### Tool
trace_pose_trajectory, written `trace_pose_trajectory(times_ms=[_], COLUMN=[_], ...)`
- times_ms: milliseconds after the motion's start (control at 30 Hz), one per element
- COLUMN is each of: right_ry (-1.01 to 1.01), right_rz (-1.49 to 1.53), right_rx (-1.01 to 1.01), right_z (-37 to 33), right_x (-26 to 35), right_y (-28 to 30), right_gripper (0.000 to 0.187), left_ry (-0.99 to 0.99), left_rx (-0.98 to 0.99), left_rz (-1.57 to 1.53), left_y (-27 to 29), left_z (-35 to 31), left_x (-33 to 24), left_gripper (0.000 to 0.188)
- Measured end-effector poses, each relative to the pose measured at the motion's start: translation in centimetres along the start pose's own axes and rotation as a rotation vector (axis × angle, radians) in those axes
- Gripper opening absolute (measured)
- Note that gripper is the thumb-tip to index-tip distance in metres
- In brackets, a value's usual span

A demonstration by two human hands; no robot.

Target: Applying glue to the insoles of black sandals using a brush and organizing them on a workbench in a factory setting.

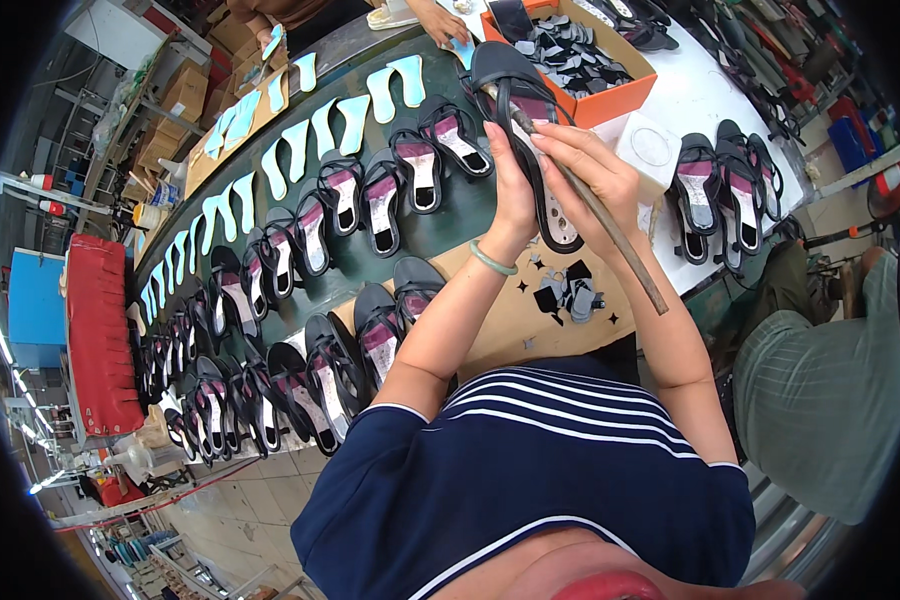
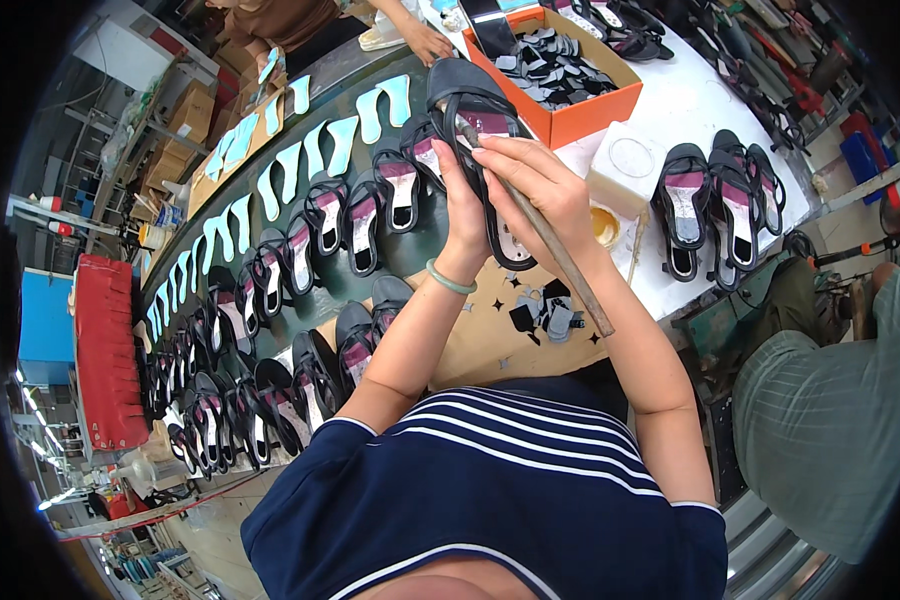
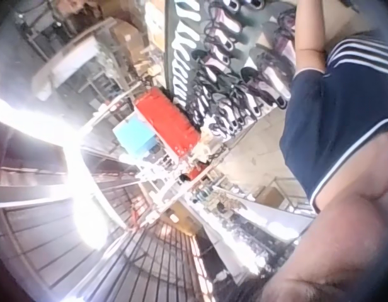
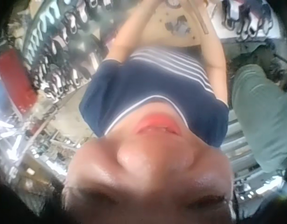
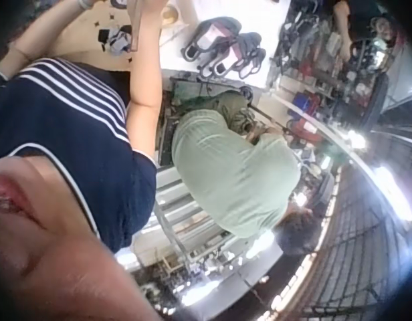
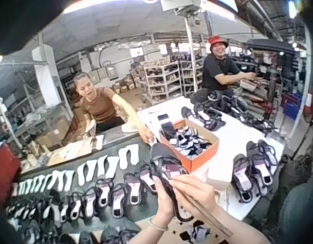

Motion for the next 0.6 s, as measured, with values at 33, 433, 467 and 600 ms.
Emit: trace_pose_trajectory(times_ms=[33,433,467,600], right_ry=[0.003,0.015,0.018,0.023], right_rz=[-0.002,-0.03,-0.03,-0.028], right_rx=[-0.001,-0.017,-0.017,-0.032], right_z=[0.0,0.0,0.0,0.0], right_x=[0.0,0.1,0.0,0.1], right_y=[0.0,0.3,0.3,0.6], right_gripper=[0.027,0.025,0.025,0.024], left_ry=[0.0,-0.022,-0.027,-0.042], left_rx=[0.003,0.029,0.033,0.063], left_rz=[0.008,0.051,0.038,0.0], left_y=[0.0,0.2,0.3,0.5], left_z=[0.0,-0.4,-0.4,-0.1], left_x=[-0.1,-0.9,-0.9,-0.9], left_gripper=[0.065,0.063,0.063,0.065])
Point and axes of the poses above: each hand's wrist, its own z-axis towards the middle knuckle, its own y-axis out of the back of the hand, x = y × z, the point moved 4 cm from there along z, towards the middle knuckle, and after that the axes turned 10 degrees about -y, right-handed, at the moved point
